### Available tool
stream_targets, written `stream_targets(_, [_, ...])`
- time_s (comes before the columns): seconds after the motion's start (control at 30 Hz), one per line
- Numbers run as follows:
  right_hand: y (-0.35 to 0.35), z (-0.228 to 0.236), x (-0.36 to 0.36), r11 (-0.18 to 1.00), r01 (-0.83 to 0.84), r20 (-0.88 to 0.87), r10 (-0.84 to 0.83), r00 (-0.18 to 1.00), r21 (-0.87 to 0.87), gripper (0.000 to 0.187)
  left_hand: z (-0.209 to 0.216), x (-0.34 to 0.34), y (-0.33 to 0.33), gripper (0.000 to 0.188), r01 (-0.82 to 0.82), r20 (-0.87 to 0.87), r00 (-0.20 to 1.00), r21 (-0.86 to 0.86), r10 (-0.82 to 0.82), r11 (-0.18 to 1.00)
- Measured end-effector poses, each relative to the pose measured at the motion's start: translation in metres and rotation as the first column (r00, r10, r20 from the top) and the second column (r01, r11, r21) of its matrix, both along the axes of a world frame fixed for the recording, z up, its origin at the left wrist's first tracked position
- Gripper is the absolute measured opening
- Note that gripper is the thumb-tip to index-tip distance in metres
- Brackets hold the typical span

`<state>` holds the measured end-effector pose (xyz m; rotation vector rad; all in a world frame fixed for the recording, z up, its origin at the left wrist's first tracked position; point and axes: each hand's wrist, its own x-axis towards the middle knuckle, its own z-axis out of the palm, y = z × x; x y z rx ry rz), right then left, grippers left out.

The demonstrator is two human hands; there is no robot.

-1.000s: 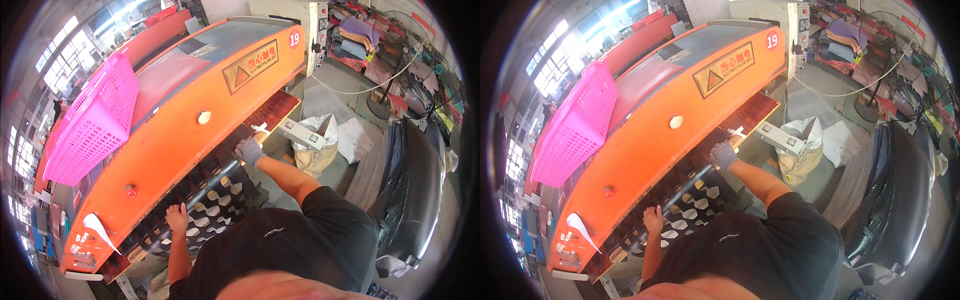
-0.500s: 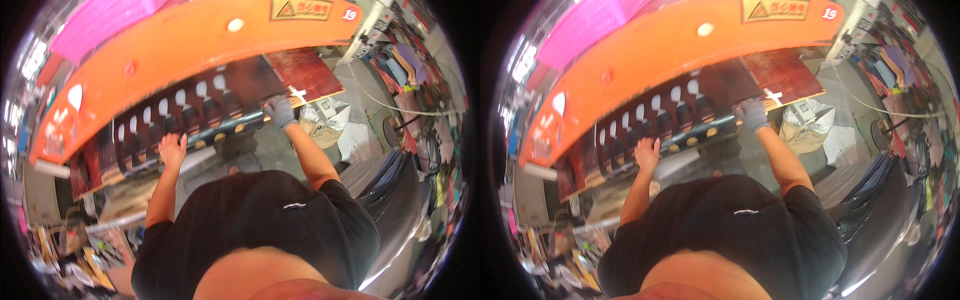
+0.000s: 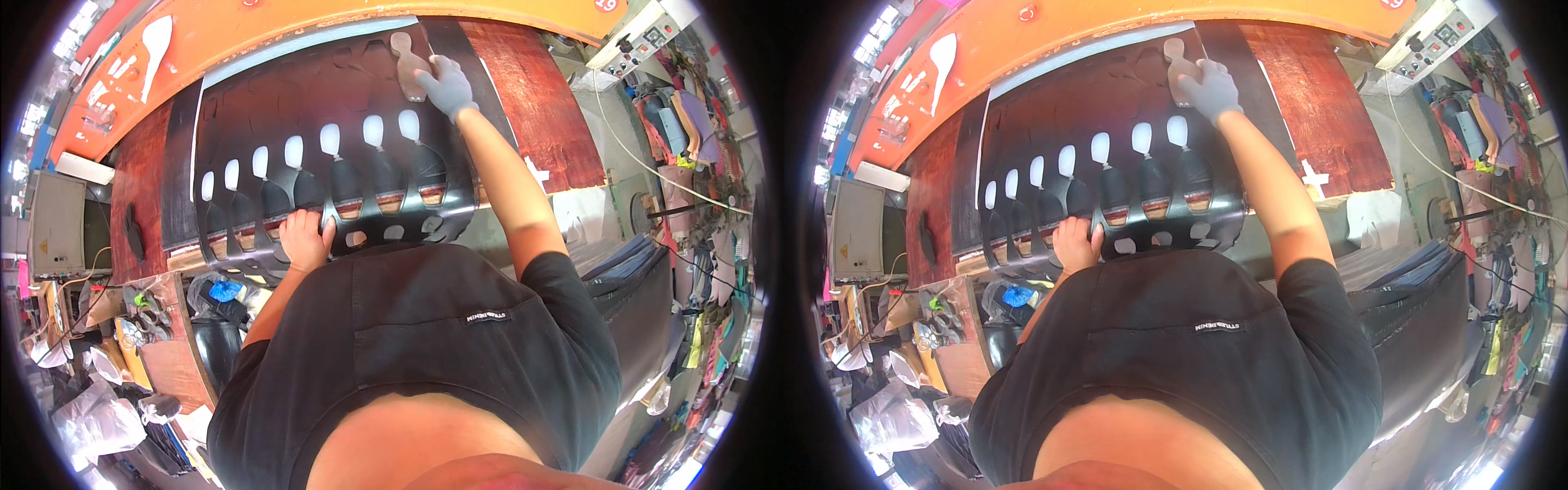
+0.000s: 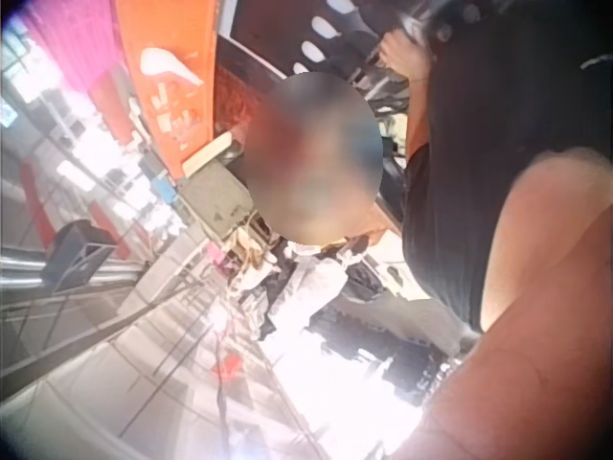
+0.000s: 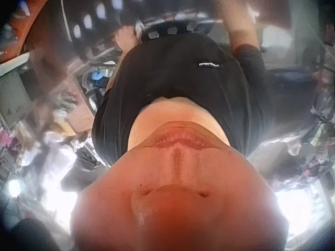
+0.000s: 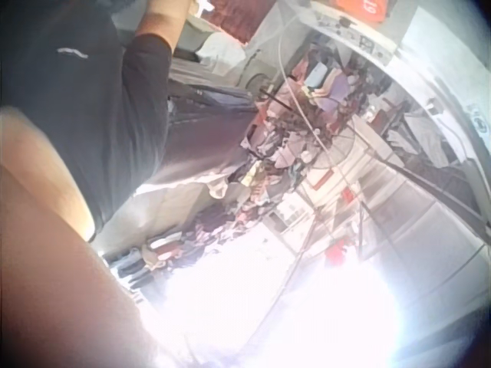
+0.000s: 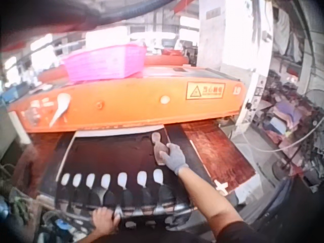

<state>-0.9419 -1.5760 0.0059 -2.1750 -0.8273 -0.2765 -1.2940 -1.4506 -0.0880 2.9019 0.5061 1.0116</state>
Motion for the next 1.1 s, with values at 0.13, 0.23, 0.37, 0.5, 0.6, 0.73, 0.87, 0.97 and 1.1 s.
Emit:
stream_targets(0.13, [0.02, 0.003, -0.016, 0.94, 0.011, -0.066, -0.036, 0.997, -0.342, 0.065, -0.015, -0.036, -0.025, 0.029, -0.028, -0.05, 0.998, -0.015, 0.027, 0.999])
stream_targets(0.23, [0.012, -0.003, -0.029, 0.89, -0.022, -0.103, -0.029, 0.994, -0.455, 0.063, -0.026, -0.063, -0.04, 0.029, -0.006, -0.119, 0.993, -0.079, -0.003, 0.997])
stream_targets(0.37, [-0.017, -0.019, -0.02, 0.994, -0.109, -0.226, 0.103, 0.969, -0.016, 0.048, -0.037, -0.088, -0.052, 0.028, 0.042, -0.135, 0.989, -0.118, -0.058, 0.992])
stream_targets(0.5, [-0.053, -0.025, 0.018, 0.68, 0.002, -0.63, 0.678, 0.378, 0.733, 0.028, -0.04, -0.097, -0.055, 0.029, 0.048, -0.167, 0.984, -0.125, -0.069, 0.991])
stream_targets(0.6, [-0.093, -0.022, 0.032, 0.8, -0.045, -0.576, 0.468, 0.67, 0.598, 0.027, -0.034, -0.097, -0.054, 0.029, 0.039, -0.184, 0.981, -0.149, -0.066, 0.988])
stream_targets(0.73, [-0.144, -0.026, 0.017, 0.999, 0.047, -0.343, -0.042, 0.938, 0.006, 0.042, -0.014, -0.09, -0.045, 0.025, -0.159, -0.481, 0.872, -0.456, -0.093, 0.875])
stream_targets(0.87, [-0.158, -0.032, -0.007, 0.874, 0.25, -0.068, -0.304, 0.95, -0.416, 0.057, 0.02, -0.083, -0.033, 0.02, 0.117, -0.149, 0.969, -0.418, -0.195, 0.901])
stream_targets(0.97, [-0.14, -0.031, -0.018, 0.953, 0.196, 0.137, -0.167, 0.976, -0.232, 0.058, 0.051, -0.07, -0.031, 0.015, 0.239, 0.026, 0.97, -0.309, -0.243, 0.921])
stream_targets(1.1, [-0.105, -0.032, -0.035, 0.97, -0.18, -0.471, 0.083, 0.878, -0.164, 0.054, 0.075, -0.004, -0.03, 0.015, 0.459, 0.133, 0.885, -0.413, -0.447, 0.787])
